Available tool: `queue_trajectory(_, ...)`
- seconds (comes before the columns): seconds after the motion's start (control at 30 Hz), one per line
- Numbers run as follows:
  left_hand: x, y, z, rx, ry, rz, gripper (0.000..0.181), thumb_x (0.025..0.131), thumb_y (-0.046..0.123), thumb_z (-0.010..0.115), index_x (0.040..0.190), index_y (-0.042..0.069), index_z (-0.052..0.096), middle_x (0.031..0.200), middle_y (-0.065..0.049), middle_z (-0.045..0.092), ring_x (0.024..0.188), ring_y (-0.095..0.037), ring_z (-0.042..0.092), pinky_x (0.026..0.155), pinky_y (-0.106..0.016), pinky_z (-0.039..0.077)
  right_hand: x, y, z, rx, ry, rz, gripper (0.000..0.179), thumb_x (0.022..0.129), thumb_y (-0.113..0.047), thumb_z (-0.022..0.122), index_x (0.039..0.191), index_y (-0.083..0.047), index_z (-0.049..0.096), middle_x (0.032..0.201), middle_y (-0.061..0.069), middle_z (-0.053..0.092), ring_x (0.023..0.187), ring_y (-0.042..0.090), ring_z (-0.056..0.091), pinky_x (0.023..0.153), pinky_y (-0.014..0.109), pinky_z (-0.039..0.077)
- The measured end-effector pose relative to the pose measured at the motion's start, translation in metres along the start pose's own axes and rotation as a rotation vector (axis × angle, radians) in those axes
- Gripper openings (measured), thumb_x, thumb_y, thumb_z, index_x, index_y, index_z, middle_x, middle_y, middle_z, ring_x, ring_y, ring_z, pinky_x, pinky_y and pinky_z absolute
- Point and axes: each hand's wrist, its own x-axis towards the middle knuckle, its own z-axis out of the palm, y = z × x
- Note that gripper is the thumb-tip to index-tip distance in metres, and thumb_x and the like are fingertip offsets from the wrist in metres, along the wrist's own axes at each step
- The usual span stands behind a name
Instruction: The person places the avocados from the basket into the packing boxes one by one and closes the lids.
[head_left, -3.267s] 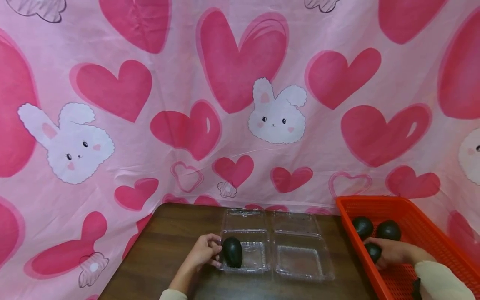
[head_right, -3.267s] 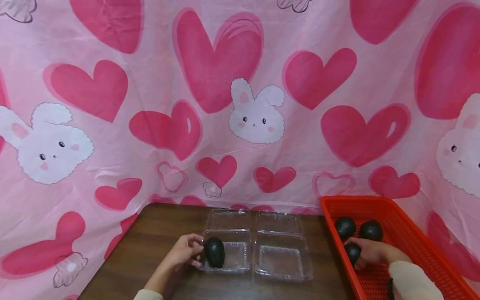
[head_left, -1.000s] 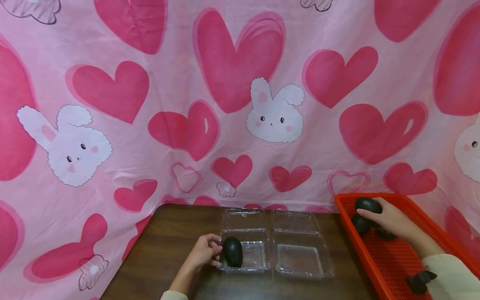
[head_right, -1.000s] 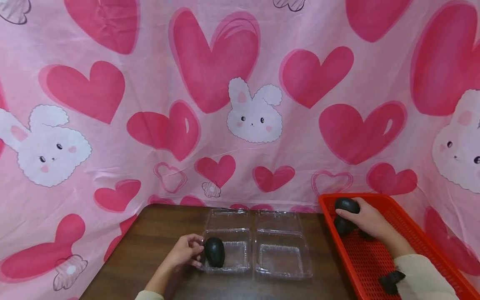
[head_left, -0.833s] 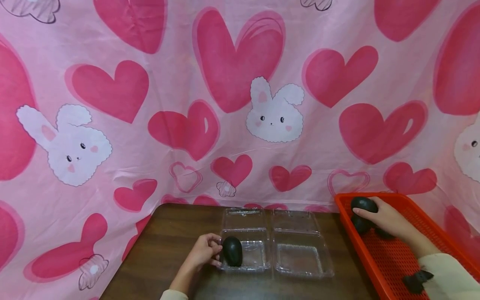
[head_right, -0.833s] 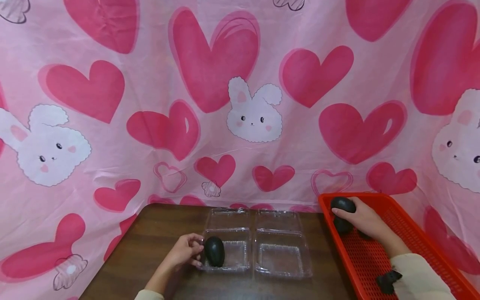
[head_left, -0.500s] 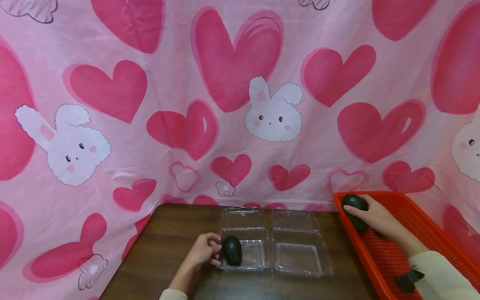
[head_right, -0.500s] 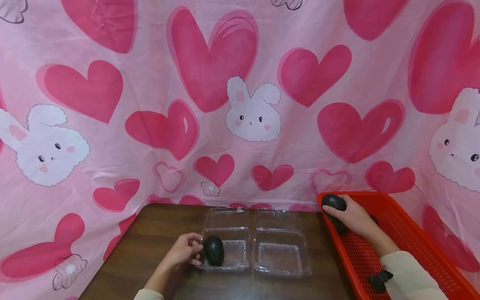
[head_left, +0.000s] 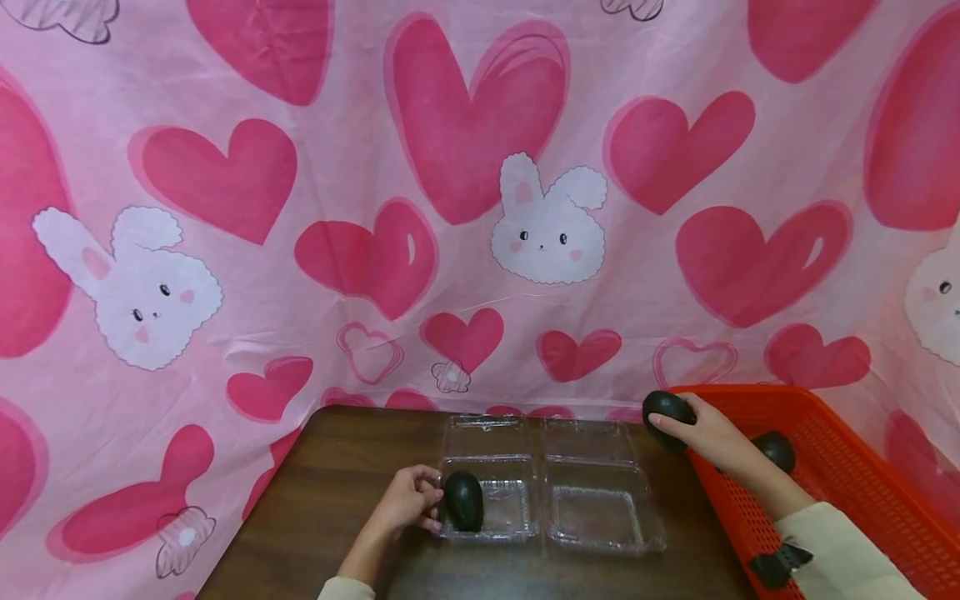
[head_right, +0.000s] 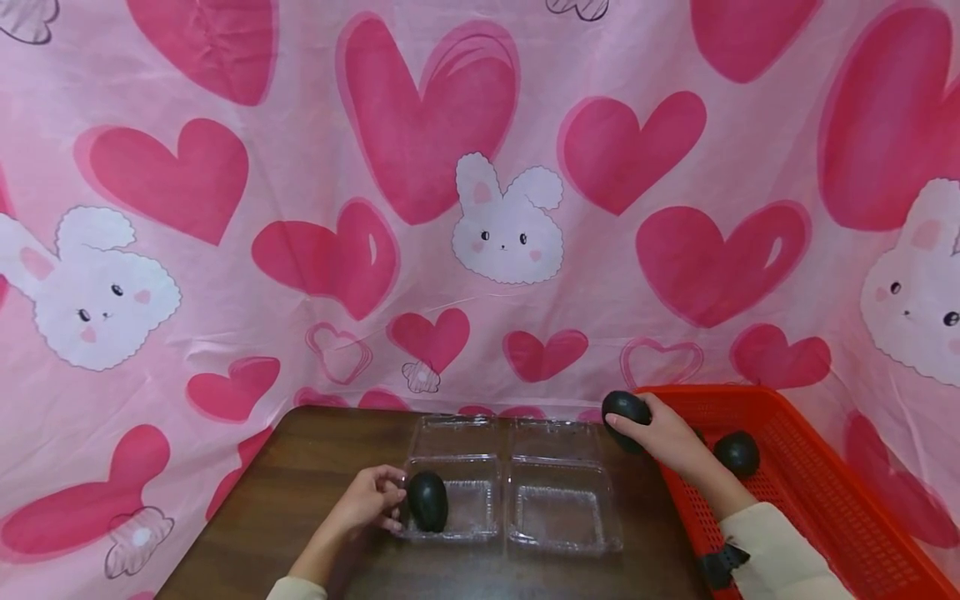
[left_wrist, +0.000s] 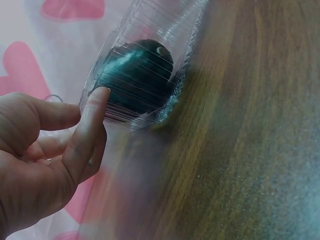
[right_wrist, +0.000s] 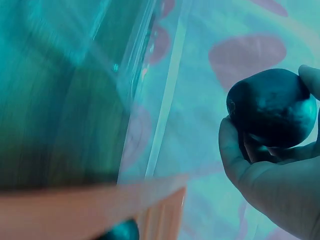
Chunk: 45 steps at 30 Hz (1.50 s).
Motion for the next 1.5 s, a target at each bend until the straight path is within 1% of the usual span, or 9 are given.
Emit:
queue_trajectory(0.07,0.001,0.0,0.001,-0.004,-0.002,-0.002,0.033,0.096,-0.005,0.064,0.125,-0.015,0.052,0.076,-0.006,0.055,0.059,-0.016,0.058,0.054,-0.036,0.067,0.0,-0.006,0.006,0.004,-0.004,0.002,0.075,0.099,-0.051,0.064,0.145,0.002,0.039,0.129,0.025,0.058,0.103,0.03,0.058,0.085,0.046,0.064)
queue_trajectory(0.23,0.002,0.001,0.002,-0.014,-0.003,-0.004,0.032,0.097,-0.006,0.063,0.125,-0.015,0.052,0.077,-0.007,0.054,0.061,-0.016,0.058,0.054,-0.036,0.067,0.0,-0.023,0.025,0.007,-0.01,-0.005,0.075,0.097,-0.05,0.066,0.145,0.002,0.042,0.128,0.024,0.06,0.106,0.031,0.06,0.089,0.051,0.063)
queue_trajectory(0.43,0.003,0.002,0.003,-0.018,-0.007,0.004,0.032,0.097,-0.006,0.062,0.126,-0.016,0.05,0.076,-0.006,0.053,0.06,-0.016,0.057,0.053,-0.035,0.066,0.002,-0.037,0.053,0.109,-0.047,-0.017,0.078,0.096,-0.045,0.071,0.147,0.004,0.041,0.131,0.025,0.061,0.104,0.029,0.065,0.092,0.052,0.065)
queue_trajectory(0.57,0.003,0.003,0.004,-0.018,-0.008,0.003,0.032,0.097,-0.007,0.062,0.126,-0.017,0.05,0.076,-0.006,0.053,0.06,-0.016,0.057,0.053,-0.035,0.066,0.006,-0.04,0.072,0.204,-0.097,-0.022,0.067,0.096,-0.04,0.073,0.141,0.002,0.045,0.125,0.021,0.064,0.099,0.026,0.066,0.091,0.05,0.065)
queue_trajectory(0.67,0.004,0.003,0.005,-0.017,-0.006,0.004,0.032,0.097,-0.007,0.062,0.125,-0.016,0.051,0.077,-0.007,0.054,0.06,-0.016,0.058,0.053,-0.035,0.066,0.01,-0.042,0.085,0.227,-0.115,-0.043,0.059,0.095,-0.036,0.074,0.134,0.001,0.05,0.119,0.017,0.065,0.095,0.024,0.066,0.087,0.047,0.067)
queue_trajectory(0.9,0.008,0.005,0.004,-0.013,-0.012,0.025,0.03,0.097,-0.006,0.062,0.124,-0.015,0.052,0.077,-0.007,0.054,0.06,-0.015,0.057,0.054,-0.036,0.067,0.015,-0.051,0.112,0.233,-0.121,-0.04,0.057,0.092,-0.032,0.078,0.13,0.003,0.054,0.112,0.018,0.068,0.086,0.023,0.069,0.076,0.047,0.068)
queue_trajectory(1.1,0.006,0.005,0.003,-0.006,-0.002,0.024,0.031,0.097,-0.007,0.062,0.124,-0.016,0.052,0.077,-0.007,0.054,0.06,-0.016,0.057,0.053,-0.036,0.066,0.022,-0.058,0.133,0.187,-0.116,-0.054,0.055,0.09,-0.037,0.079,0.126,-0.001,0.06,0.108,0.014,0.071,0.086,0.022,0.066,0.071,0.037,0.064)
queue_trajectory(1.3,0.004,0.003,0.003,-0.009,0.008,0.013,0.031,0.097,-0.008,0.061,0.125,-0.017,0.05,0.078,-0.007,0.054,0.06,-0.017,0.057,0.052,-0.036,0.066,0.027,-0.066,0.153,0.207,-0.137,-0.054,0.056,0.089,-0.037,0.08,0.126,0.0,0.06,0.11,0.014,0.07,0.091,0.023,0.067,0.074,0.038,0.062)
queue_trajectory(1.5,0.003,0.002,0.002,-0.012,0.011,-0.004,0.032,0.097,-0.008,0.061,0.125,-0.017,0.05,0.078,-0.007,0.054,0.06,-0.018,0.057,0.051,-0.036,0.066,0.027,-0.072,0.171,0.172,-0.106,-0.053,0.053,0.086,-0.037,0.083,0.122,-0.004,0.062,0.109,0.012,0.071,0.093,0.024,0.066,0.082,0.045,0.063)
